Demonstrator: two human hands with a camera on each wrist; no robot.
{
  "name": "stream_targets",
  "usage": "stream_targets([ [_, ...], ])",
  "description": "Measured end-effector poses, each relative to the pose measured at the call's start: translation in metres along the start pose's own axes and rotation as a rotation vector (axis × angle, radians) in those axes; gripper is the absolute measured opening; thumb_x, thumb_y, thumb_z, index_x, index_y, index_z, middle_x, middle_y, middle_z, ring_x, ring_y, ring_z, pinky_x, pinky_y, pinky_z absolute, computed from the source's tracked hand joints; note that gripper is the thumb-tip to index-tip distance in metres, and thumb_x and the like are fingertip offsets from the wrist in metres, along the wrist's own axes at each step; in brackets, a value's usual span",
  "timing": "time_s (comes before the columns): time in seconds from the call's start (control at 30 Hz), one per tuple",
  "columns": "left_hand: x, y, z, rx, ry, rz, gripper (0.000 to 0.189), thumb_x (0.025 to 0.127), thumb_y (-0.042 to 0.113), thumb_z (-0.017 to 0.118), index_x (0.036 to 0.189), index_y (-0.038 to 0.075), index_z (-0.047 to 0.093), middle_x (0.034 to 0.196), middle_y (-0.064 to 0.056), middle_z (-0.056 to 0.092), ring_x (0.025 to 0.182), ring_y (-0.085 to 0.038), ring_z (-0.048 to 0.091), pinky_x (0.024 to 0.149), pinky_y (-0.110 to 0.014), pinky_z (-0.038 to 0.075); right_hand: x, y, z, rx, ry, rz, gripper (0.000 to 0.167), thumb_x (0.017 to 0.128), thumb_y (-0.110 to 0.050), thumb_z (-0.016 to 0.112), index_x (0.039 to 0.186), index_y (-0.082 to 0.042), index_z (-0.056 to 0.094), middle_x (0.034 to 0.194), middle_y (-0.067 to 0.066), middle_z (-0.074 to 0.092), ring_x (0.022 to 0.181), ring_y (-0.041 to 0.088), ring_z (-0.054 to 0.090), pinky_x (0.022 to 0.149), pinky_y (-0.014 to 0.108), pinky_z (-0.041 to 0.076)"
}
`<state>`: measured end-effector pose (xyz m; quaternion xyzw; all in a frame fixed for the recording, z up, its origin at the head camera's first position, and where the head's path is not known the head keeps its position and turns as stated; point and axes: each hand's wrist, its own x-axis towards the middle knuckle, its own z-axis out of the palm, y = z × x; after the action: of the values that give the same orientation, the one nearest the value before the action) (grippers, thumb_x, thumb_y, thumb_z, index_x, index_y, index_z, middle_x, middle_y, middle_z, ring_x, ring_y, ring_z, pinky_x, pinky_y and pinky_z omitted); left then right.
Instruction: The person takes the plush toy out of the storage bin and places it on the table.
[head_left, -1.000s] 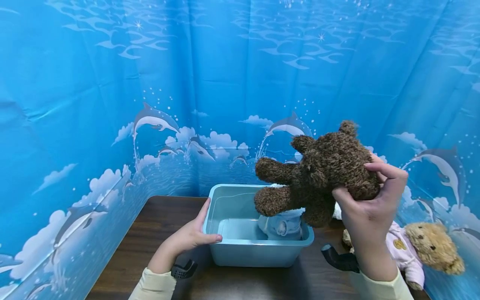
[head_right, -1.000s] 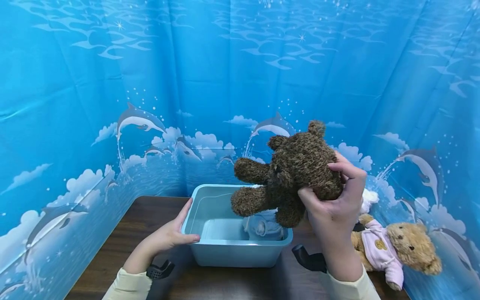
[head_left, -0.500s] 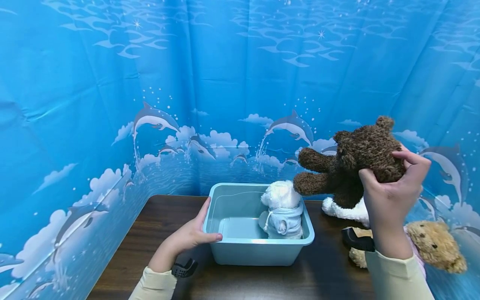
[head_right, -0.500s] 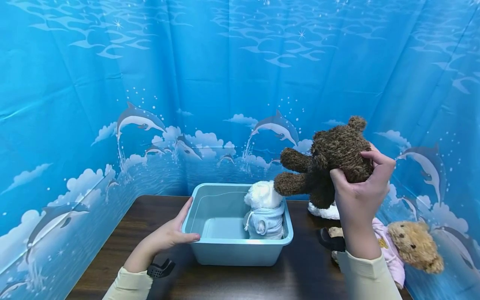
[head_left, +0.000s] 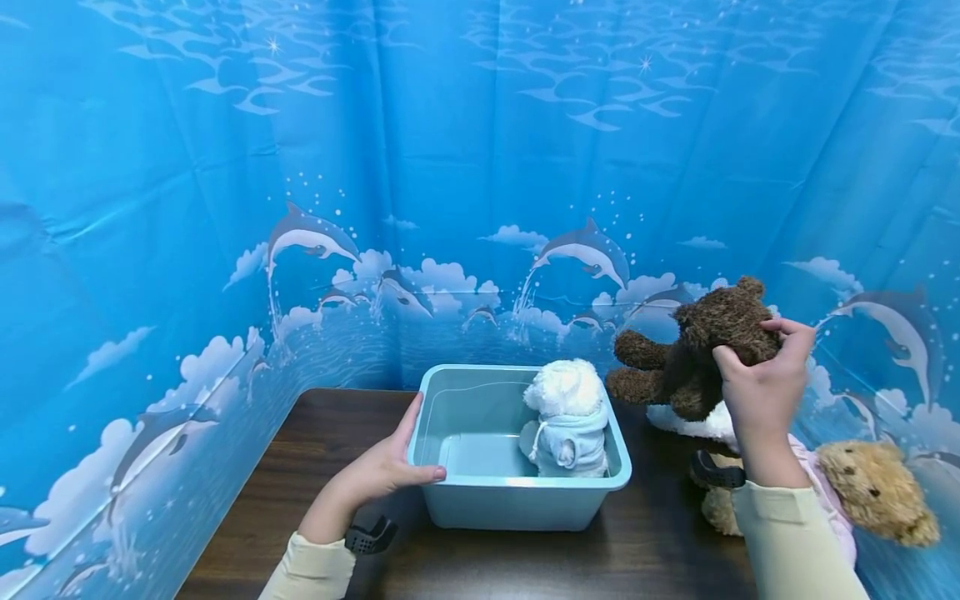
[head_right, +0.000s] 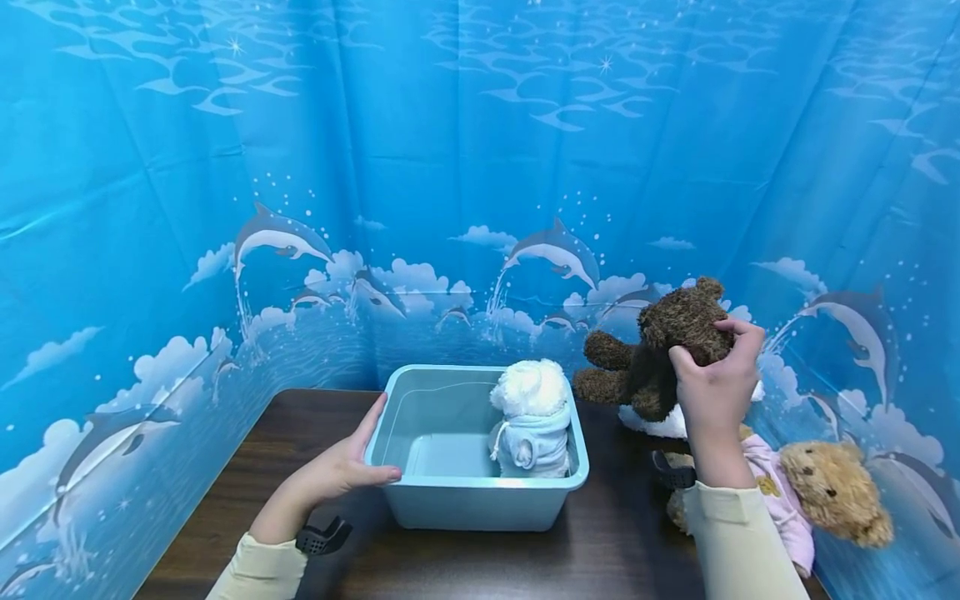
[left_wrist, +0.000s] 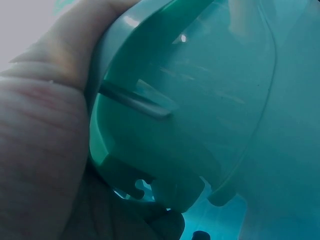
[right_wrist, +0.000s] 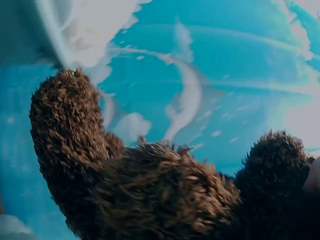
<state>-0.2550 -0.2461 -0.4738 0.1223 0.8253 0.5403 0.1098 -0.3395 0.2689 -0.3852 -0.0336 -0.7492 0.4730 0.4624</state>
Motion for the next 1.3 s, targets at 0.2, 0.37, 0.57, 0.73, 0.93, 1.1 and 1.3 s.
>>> stream_targets([
  [0.2,0.001,0.000,0.000,-0.017,-0.006,0.002,0.135,0.090,0.044,0.089,0.175,0.028,-0.015,0.180,-0.022,0.012,0.149,-0.050,0.041,0.113,-0.065,0.052,-0.010,0.025,0.012,-0.023,-0.140,0.052,0.058,0.095,-0.011,0.075,0.146,-0.013,0.047,0.137,0.023,0.065,0.112,0.029,0.062,0.080,0.023,0.042],
  [0.37,0.001,-0.001,0.000,-0.022,0.000,-0.006,0.135,0.090,0.043,0.089,0.175,0.028,-0.015,0.181,-0.021,0.011,0.150,-0.050,0.040,0.115,-0.066,0.050,-0.018,0.039,0.022,-0.062,-0.227,0.055,0.059,0.096,-0.014,0.075,0.146,-0.009,0.044,0.141,0.029,0.064,0.114,0.038,0.063,0.083,0.031,0.043],
  [0.57,0.001,-0.001,0.001,-0.013,0.012,-0.010,0.135,0.090,0.042,0.089,0.175,0.026,-0.014,0.180,-0.021,0.013,0.150,-0.049,0.041,0.117,-0.066,0.049,-0.024,0.055,0.033,-0.094,-0.323,0.067,0.058,0.100,-0.014,0.074,0.146,-0.007,0.041,0.133,0.033,0.063,0.099,0.041,0.061,0.079,0.042,0.046],
  [0.73,0.001,0.000,0.001,-0.010,0.015,-0.015,0.135,0.089,0.042,0.090,0.175,0.027,-0.014,0.180,-0.022,0.014,0.150,-0.049,0.041,0.116,-0.065,0.050,-0.030,0.065,0.038,-0.117,-0.381,0.115,0.056,0.103,-0.019,0.072,0.147,-0.010,0.038,0.115,0.030,0.065,0.082,0.035,0.057,0.071,0.035,0.045],
  [0.93,0.001,0.000,0.002,-0.016,0.011,-0.015,0.135,0.089,0.042,0.090,0.175,0.027,-0.014,0.180,-0.022,0.013,0.150,-0.049,0.041,0.116,-0.065,0.050,-0.039,0.079,0.040,-0.145,-0.442,0.142,0.053,0.104,-0.019,0.069,0.145,-0.010,0.036,0.102,0.029,0.063,0.067,0.031,0.051,0.065,0.036,0.044],
  [1.1,0.000,0.002,0.002,-0.011,0.005,-0.012,0.135,0.090,0.041,0.089,0.175,0.025,-0.015,0.181,-0.023,0.011,0.150,-0.049,0.040,0.117,-0.066,0.049,-0.046,0.091,0.040,-0.171,-0.505,0.169,0.054,0.105,-0.016,0.066,0.147,-0.006,0.033,0.113,0.034,0.064,0.068,0.033,0.051,0.067,0.043,0.044],
  [1.3,0.000,0.003,0.001,0.000,0.003,-0.021,0.136,0.090,0.044,0.089,0.175,0.025,-0.016,0.181,-0.022,0.008,0.153,-0.050,0.037,0.117,-0.068,0.048,-0.042,0.105,0.038,-0.204,-0.658,0.222,0.081,0.105,-0.016,0.063,0.171,-0.010,0.016,0.159,0.040,0.034,0.128,0.061,0.053,0.098,0.074,0.049],
])
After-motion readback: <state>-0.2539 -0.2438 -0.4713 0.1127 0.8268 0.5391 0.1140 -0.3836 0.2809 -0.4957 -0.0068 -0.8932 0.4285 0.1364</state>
